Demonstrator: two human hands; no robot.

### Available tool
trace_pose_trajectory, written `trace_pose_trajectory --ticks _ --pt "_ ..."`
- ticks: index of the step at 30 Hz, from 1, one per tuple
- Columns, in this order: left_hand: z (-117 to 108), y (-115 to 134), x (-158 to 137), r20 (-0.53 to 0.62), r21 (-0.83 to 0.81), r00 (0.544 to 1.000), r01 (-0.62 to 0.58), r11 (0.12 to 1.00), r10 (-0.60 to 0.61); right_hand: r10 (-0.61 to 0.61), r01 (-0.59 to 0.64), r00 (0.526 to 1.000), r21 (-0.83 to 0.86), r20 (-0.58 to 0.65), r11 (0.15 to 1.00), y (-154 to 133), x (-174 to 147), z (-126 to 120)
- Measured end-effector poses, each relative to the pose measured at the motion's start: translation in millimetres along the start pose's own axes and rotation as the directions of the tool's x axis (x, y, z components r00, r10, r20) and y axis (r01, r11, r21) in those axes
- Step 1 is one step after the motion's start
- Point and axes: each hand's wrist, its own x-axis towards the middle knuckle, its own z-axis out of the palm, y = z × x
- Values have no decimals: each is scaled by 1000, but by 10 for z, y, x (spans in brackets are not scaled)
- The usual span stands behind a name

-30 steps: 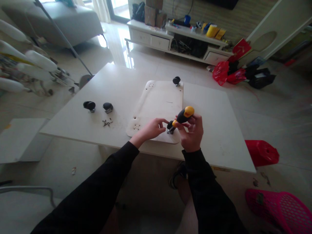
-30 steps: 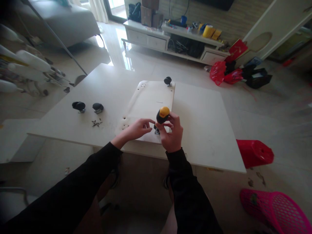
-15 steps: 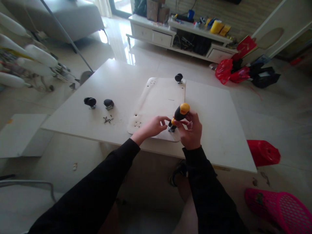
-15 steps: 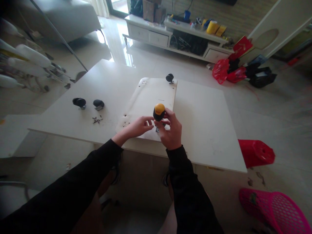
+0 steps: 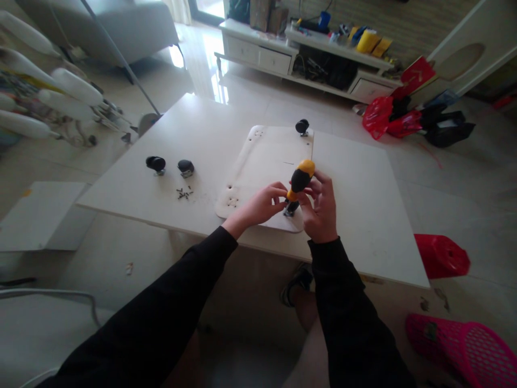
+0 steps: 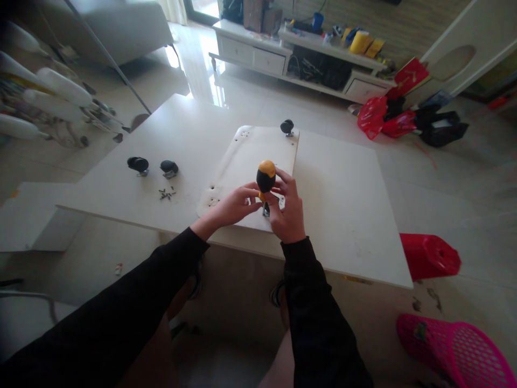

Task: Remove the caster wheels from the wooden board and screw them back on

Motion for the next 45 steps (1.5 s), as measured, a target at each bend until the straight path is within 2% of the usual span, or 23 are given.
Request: trace_pose_trajectory --ticks 3,6,9,14,20,25,29,35,41,45 --pt "0 16 13 53 -62 998 -41 997 45 -19 19 1000 -9 -3 1000 6 -8 17" --pt "12 12 14 68 -96 998 17 995 -11 -37 37 999 7 -7 999 -17 -2 34" --pt "40 12 10 17 -67 997 76 995 -75 -60 62 997 30 -47 998 -23 24 56" --pt "72 50 24 -85 8 991 101 995 -100 -44 49 990 38 -131 998 42 45 93" --pt "57 57 42 12 -81 999 51 995 -50 -18 23 988 30 -151 999 28 24 105" --pt "98 70 34 -71 -33 993 95 995 -97 -55 60 980 21 -192 998 -18 50 117" --pt "94 61 58 -142 28 984 108 994 -103 -54 59 983 24 -177 998 -70 55 119" --pt "24 37 66 16 -57 999 44 997 -44 -61 63 988 13 -144 998 -87 32 105" --pt "103 53 52 -109 -12 989 98 995 -99 -18 19 986 6 -169 1000 10 25 132" --pt "82 51 74 -19 -23 997 80 997 -80 11 -12 984 -3 -177 1000 8 11 140"
